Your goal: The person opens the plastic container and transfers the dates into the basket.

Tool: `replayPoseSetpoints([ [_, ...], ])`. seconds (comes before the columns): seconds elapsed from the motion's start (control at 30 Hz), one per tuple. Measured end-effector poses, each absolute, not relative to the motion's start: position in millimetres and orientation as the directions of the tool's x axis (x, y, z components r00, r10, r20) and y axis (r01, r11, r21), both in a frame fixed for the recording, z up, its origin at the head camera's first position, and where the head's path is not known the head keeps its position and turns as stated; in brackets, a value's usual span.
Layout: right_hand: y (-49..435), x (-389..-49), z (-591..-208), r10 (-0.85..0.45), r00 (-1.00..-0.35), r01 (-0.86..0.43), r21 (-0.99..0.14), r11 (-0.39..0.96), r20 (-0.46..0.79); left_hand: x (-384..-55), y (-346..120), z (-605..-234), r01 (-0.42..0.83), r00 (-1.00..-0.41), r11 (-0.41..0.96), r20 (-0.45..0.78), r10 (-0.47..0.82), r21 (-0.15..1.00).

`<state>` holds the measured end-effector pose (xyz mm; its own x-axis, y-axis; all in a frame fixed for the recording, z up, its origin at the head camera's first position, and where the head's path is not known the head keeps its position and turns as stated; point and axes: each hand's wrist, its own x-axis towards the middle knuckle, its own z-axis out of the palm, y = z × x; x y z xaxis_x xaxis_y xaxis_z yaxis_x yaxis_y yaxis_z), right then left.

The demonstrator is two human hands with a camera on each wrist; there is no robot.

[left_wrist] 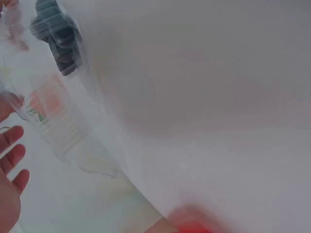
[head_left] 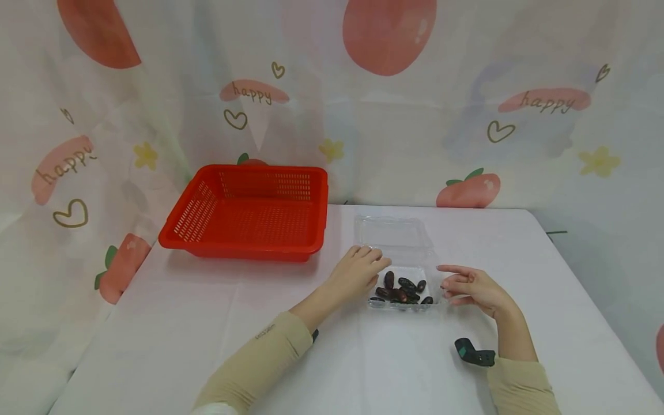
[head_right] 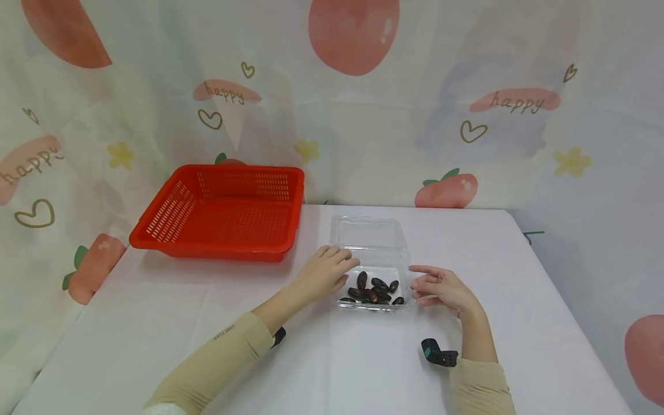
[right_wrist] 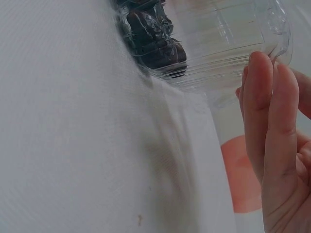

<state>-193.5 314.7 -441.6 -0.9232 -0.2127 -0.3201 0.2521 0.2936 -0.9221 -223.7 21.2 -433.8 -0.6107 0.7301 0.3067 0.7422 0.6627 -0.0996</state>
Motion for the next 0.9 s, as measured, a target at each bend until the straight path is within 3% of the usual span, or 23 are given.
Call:
replayPoseSetpoints([
  [0.13, 314, -194, -442, -0.208, -0.924, 0.255, -0.921, 0.295, -0.322, -235, 32, -437, 0.762, -0.561, 0.597, 0.205, 0.802, -0.253],
  [0.33, 314, -194, -442, -0.205, -0.924, 0.257, -0.92, 0.295, -0.323, -241, 48, -444, 0.757, -0.555, 0.558, 0.119, 0.824, -0.34],
  [0.67, 314, -194, -441, -0.207, -0.924, 0.255, -0.92, 0.298, -0.323, -242, 65, -445, 0.732, -0.62, 0.512, -0.128, 0.774, -0.449],
  [0.9, 315, -194, -441, -0.213, -0.922, 0.258, -0.922, 0.289, -0.325, -241, 67, -447, 0.716, -0.643, 0.52, -0.149, 0.751, -0.465],
])
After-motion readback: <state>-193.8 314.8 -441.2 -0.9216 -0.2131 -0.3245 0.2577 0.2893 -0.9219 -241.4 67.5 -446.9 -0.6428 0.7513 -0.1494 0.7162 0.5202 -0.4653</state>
